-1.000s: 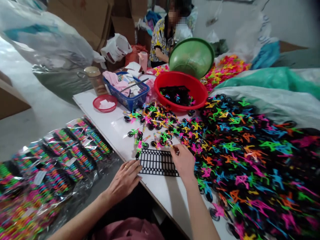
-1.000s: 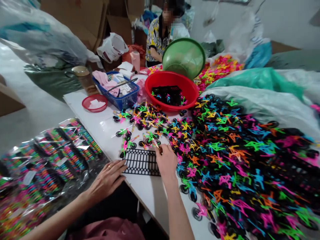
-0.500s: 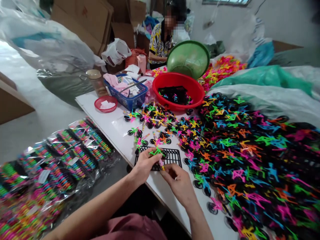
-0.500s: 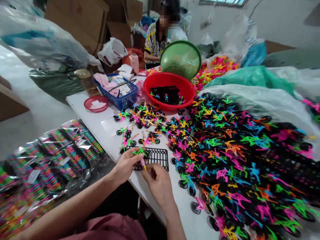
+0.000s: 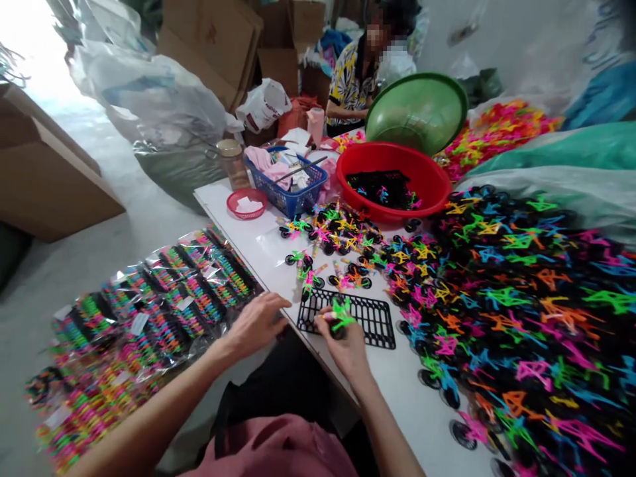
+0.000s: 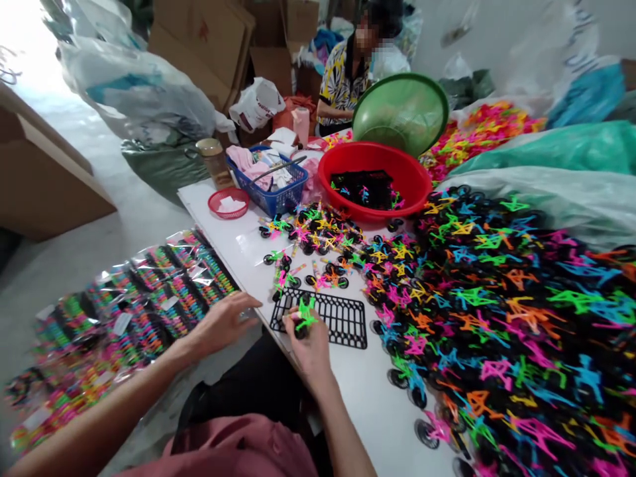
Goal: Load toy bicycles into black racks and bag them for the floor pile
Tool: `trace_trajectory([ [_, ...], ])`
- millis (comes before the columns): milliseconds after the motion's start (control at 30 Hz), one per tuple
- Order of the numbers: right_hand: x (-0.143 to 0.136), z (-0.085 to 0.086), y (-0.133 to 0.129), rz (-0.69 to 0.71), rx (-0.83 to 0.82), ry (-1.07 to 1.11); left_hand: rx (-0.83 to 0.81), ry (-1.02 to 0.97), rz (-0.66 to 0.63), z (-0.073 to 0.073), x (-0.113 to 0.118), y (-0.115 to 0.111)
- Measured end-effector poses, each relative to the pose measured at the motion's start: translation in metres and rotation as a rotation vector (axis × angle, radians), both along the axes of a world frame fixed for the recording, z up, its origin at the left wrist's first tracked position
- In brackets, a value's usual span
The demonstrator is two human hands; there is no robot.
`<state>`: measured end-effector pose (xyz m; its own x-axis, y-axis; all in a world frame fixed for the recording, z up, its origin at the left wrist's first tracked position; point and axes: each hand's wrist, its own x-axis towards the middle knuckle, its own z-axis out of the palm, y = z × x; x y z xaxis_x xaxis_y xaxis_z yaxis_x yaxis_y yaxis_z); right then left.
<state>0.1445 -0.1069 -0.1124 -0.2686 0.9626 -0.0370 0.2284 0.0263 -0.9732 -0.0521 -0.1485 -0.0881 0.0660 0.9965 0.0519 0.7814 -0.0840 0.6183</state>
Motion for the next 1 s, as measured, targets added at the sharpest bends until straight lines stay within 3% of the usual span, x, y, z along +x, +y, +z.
trace_trajectory([
  [100, -0.019, -0.032, -0.009, -0.020, 0.085, -0.082, 0.007, 0.148, -0.195, -0.028, 0.012, 0.006],
  [200, -0.027, -0.043, -0.015, 0.042, 0.235, -0.211, -0.008, 0.193, -0.231, -0.040, 0.021, 0.010],
  [333, -0.030, -0.038, -0.016, 0.151, 0.347, -0.591, -0.025, 0.207, -0.249, -0.042, 0.018, 0.014],
  [433, -0.032, -0.035, -0.013, 0.197, 0.349, -0.742, -0.009, 0.209, -0.276, -0.042, 0.013, 0.016],
  [533, -0.025, -0.029, -0.002, 0.297, 0.273, -0.677, 0.014, 0.200, -0.288, -0.046, 0.008, 0.016],
  [633, -0.010, -0.014, 0.026, 0.522, 0.161, -0.504, 0.033, 0.190, -0.339, -0.051, 0.001, 0.014],
  [700, -0.006, 0.001, 0.054, 0.548, 0.220, -0.506, 0.039, 0.196, -0.367, -0.051, -0.001, 0.013],
  [800, -0.019, 0.016, 0.100, 0.405, 0.443, -0.747, 0.008, 0.227, -0.378, -0.039, 0.003, 0.015],
  [933, -0.042, 0.006, 0.129, 0.424, 0.475, -0.862, -0.052, 0.226, -0.445, -0.022, -0.012, 0.016],
  [1000, -0.034, 0.001, 0.126, 0.341, 0.526, -0.837, -0.063, 0.189, -0.317, -0.017, -0.035, -0.002],
])
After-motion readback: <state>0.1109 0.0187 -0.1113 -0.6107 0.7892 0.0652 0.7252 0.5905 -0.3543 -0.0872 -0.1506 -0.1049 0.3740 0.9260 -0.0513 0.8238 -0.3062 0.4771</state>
